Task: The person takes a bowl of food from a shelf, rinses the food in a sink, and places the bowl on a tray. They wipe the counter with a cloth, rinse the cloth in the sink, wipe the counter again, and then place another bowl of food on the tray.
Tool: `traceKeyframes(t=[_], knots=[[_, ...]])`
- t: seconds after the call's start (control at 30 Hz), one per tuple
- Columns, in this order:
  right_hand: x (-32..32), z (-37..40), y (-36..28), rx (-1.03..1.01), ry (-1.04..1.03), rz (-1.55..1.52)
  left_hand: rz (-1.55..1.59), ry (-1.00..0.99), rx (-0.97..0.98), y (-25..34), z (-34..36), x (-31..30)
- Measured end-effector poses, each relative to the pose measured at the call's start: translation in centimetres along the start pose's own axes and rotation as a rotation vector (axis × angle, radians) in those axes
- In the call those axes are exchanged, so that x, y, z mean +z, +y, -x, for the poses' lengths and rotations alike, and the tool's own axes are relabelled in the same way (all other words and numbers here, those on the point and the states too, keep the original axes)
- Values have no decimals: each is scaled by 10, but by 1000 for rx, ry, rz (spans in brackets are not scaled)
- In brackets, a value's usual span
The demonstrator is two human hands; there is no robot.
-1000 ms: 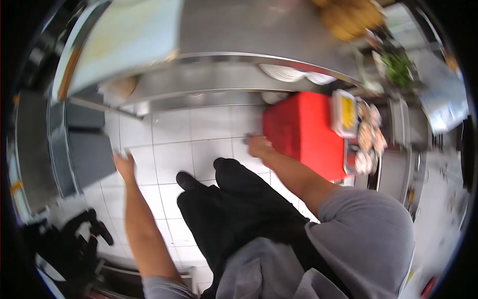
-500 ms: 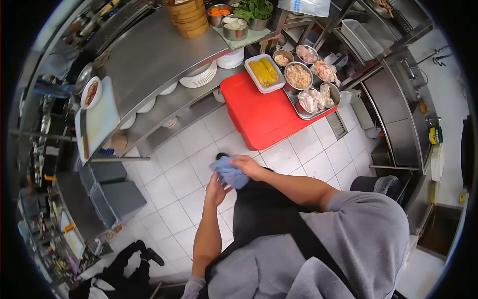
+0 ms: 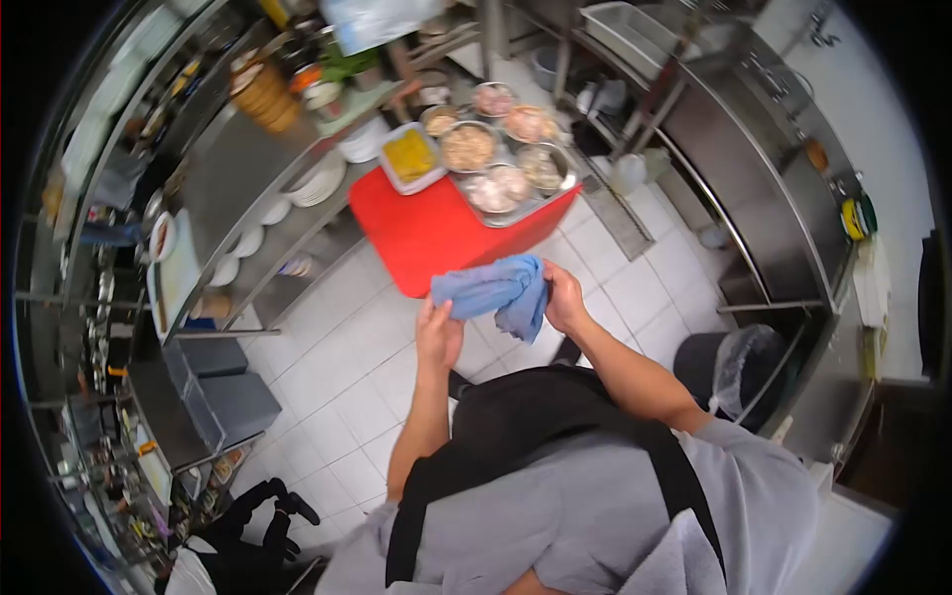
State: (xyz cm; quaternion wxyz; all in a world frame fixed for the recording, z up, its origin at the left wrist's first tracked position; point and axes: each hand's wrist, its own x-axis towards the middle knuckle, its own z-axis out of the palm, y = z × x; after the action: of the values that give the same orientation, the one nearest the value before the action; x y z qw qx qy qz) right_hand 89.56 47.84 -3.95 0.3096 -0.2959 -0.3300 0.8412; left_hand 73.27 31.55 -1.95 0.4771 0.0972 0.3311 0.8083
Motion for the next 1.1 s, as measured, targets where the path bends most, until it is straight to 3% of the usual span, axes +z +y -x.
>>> traceKeyframes(t=[0.1,0.17,0.3,0.5,0.67,0.7,0.77,0.8,0.83,0.9,0.97,1.1], knots=[[-45,25,-103,38,-31,-94,-51,-197,-43,-48,-54,84],[-84,33,-154,-145,-48,237,-34,-314,-103,-76,-89,154],[-159,34,-235,-347,115,486,-106,-367,-189,-135,-153,246],[-257,19,-338,-626,412,357,-265,-550,-232,-238,-250,317],[-334,12,-411,-640,647,475,-284,-697,-373,-329,-310,416],[-343,17,-428,-654,671,479,-275,-719,-387,-346,-322,440],[-364,26,-462,-637,797,870,-351,-795,-402,-377,-343,493],[-375,29,-480,-603,882,910,-391,-842,-399,-390,-349,526],[-395,30,-496,-609,898,920,-377,-857,-404,-406,-354,561],[-446,31,-528,-787,1126,768,-397,-1004,-387,-439,-362,627],[-497,41,-573,-867,1274,845,-344,-1123,-376,-475,-364,692],[-582,49,-669,-935,1483,891,-385,-1168,-374,-563,-356,800]])
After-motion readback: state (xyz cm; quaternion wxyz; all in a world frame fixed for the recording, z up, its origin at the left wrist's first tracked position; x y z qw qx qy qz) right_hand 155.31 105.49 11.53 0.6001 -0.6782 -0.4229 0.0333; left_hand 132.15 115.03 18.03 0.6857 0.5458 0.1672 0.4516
